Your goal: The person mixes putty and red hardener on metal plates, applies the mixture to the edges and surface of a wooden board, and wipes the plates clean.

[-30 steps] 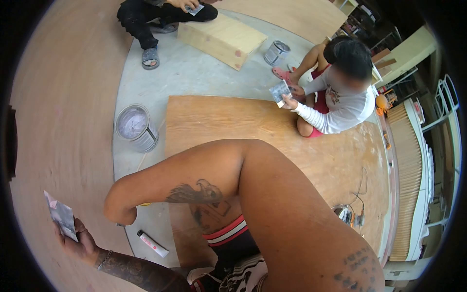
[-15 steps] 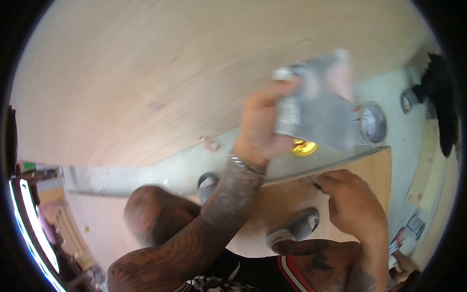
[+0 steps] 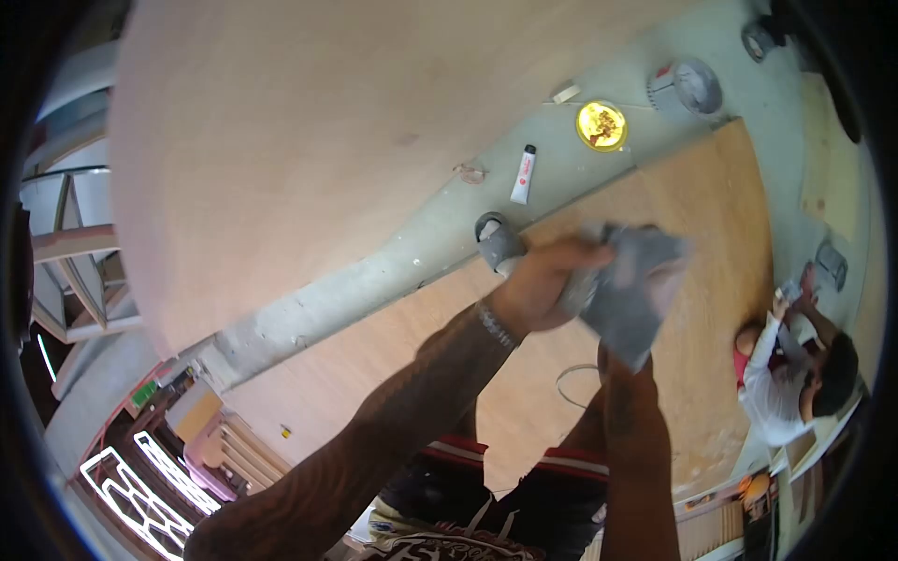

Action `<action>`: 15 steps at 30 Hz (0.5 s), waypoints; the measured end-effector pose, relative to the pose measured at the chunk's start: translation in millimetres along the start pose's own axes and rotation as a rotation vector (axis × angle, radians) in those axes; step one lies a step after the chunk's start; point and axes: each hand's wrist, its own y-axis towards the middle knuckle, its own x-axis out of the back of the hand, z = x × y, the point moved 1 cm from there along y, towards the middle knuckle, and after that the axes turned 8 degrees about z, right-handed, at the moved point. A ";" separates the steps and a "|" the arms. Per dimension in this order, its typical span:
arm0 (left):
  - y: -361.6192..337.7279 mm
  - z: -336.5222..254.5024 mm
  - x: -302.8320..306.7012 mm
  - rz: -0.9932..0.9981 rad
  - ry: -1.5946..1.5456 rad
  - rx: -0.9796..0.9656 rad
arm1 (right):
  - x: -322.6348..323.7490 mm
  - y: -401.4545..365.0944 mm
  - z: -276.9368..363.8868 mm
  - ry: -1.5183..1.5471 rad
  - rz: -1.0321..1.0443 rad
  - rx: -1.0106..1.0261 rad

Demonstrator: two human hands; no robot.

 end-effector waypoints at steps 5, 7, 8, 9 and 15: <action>-149.3 22.8 -40.3 -0.140 -0.049 0.134 | -30.6 -126.9 99.9 0.343 -0.077 -0.254; -206.8 27.3 -44.8 -0.161 0.024 0.217 | -32.2 -143.1 143.9 0.343 -0.049 -0.245; -235.9 27.4 -50.5 -0.226 0.042 0.259 | -27.1 -153.3 158.5 0.252 -0.138 -0.047; -259.6 27.9 -55.8 -0.293 0.066 0.300 | -22.7 -160.1 172.9 0.159 -0.223 0.154; -347.9 31.3 -82.9 -0.230 0.102 0.034 | 14.1 -200.5 166.2 0.385 -0.065 0.155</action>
